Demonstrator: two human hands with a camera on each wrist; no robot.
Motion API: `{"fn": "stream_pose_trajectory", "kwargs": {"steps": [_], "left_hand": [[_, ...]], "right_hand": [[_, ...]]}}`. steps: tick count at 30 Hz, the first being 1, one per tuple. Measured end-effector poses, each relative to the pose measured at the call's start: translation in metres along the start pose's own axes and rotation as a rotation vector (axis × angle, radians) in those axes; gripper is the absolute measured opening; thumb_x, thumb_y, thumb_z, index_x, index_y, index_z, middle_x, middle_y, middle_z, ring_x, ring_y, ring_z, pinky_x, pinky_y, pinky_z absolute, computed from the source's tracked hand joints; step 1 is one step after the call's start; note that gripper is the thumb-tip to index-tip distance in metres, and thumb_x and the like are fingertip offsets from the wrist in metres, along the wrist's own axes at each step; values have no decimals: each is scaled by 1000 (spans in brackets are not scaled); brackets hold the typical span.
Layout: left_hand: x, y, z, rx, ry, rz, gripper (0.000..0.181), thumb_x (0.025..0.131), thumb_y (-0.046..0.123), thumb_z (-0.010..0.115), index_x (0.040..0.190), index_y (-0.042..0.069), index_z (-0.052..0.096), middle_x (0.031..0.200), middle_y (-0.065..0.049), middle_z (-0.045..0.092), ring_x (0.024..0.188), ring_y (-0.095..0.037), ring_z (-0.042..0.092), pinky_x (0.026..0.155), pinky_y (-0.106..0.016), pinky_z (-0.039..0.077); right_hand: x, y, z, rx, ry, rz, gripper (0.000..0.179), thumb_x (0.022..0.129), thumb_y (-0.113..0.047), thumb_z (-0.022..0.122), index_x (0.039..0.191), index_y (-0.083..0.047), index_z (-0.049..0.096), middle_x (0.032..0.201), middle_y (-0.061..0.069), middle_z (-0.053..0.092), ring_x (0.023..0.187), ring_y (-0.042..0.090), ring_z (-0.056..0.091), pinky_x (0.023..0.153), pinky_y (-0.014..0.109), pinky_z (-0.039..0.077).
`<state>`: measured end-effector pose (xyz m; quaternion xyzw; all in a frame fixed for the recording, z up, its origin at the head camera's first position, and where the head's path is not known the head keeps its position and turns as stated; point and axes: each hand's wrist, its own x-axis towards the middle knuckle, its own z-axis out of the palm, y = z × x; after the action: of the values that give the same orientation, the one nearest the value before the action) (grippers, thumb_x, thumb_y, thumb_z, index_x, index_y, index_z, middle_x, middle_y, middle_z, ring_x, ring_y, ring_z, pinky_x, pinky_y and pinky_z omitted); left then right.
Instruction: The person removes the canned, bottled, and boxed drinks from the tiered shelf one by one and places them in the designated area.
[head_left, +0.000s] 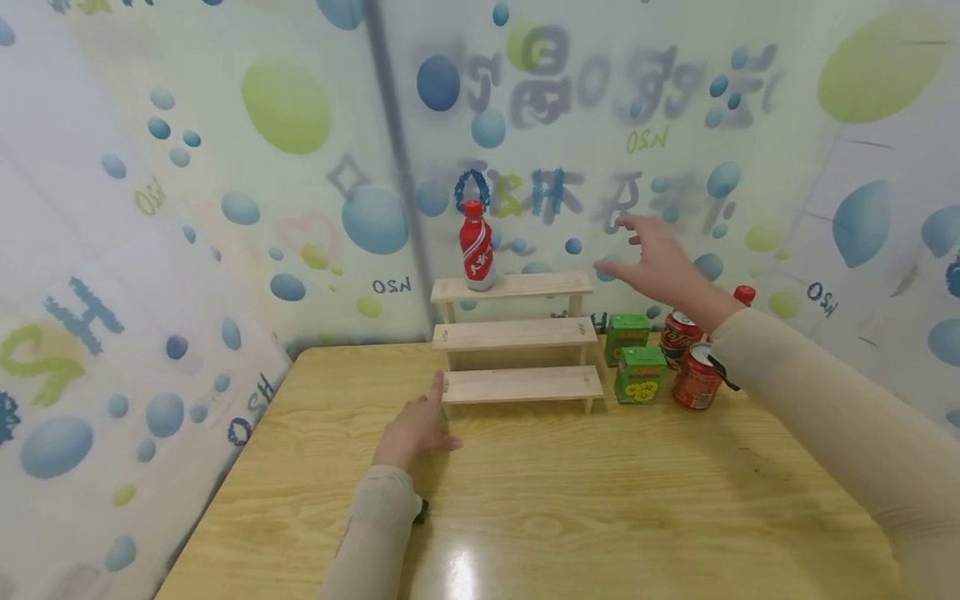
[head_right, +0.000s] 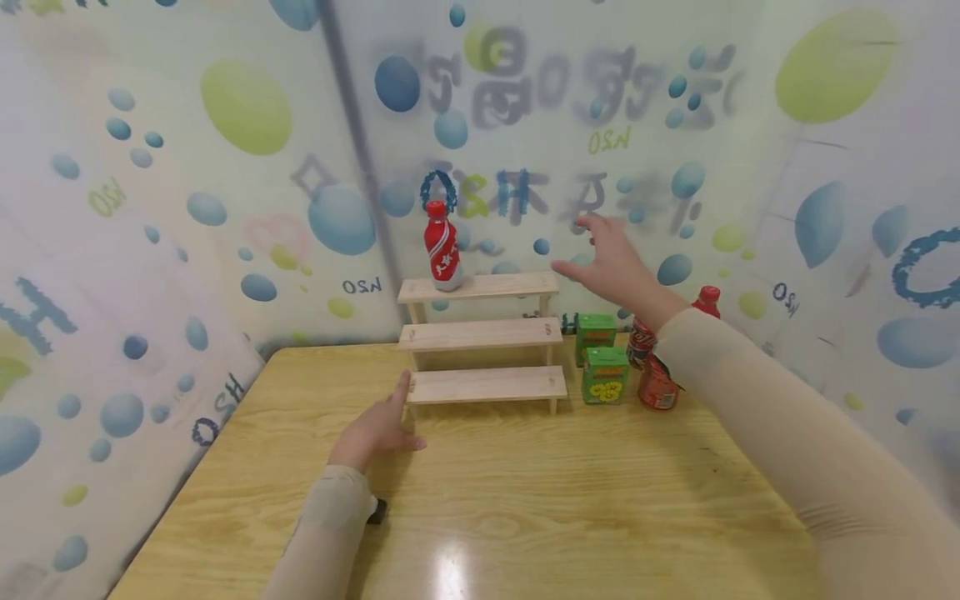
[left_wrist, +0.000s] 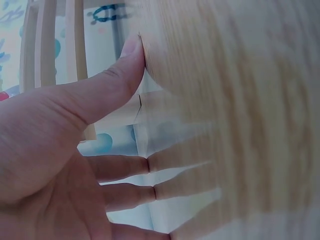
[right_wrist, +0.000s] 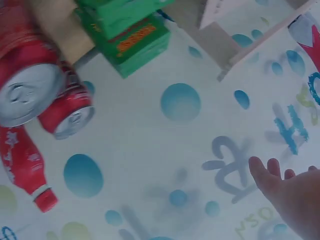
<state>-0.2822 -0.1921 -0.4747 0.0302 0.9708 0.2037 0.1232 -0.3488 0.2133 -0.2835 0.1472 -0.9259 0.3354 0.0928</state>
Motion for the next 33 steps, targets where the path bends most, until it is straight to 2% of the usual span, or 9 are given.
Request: {"fn": "stream_pose_trajectory", "kwargs": {"steps": [3,8,14,21,28,33], "left_hand": [[-1,0,2,-5,0,-5,134,83,39,92,173,23,-6,168,-34,34,154,-56,37,119,-75,39],[-3,1,3,-6,-2,2,133,84,38,92,173,22,-5,168,-34,33,154,-56,36,119,-74,40],[-6,1,0,14,1,14,133,84,39,91,173,20,-7,166,-35,36,151,-57,40,118,-73,42],[-3,-3,-2,48,5,18,133,85,40,91,173,19,-7,166,-36,36,151,-57,40,119,-72,41],[2,-2,-2,43,-5,19,133,84,42,90,173,19,-6,167,-35,35,152,-58,39,119,-73,41],[4,-1,-1,42,-16,23,134,84,42,91,172,17,-7,167,-37,34,151,-58,39,120,-72,41]], "right_hand": [[12,-11,7,19,-22,-7,94,99,-57,69,170,-13,24,174,20,24,152,44,38,116,67,43],[31,-28,20,66,-46,-17,92,100,-51,71,169,-11,25,171,22,27,153,45,38,120,66,41],[54,-56,32,61,-95,-21,92,100,-50,71,170,-13,24,171,21,29,154,43,39,123,62,41],[75,-85,48,84,-100,-26,89,99,-48,72,167,-10,29,167,21,37,153,40,41,124,58,43],[96,-105,76,149,-147,33,88,100,-47,71,169,-14,26,171,17,35,155,36,41,126,56,42],[108,-121,87,202,-168,95,91,101,-50,70,171,-19,20,176,12,30,160,32,36,128,52,41]]}}
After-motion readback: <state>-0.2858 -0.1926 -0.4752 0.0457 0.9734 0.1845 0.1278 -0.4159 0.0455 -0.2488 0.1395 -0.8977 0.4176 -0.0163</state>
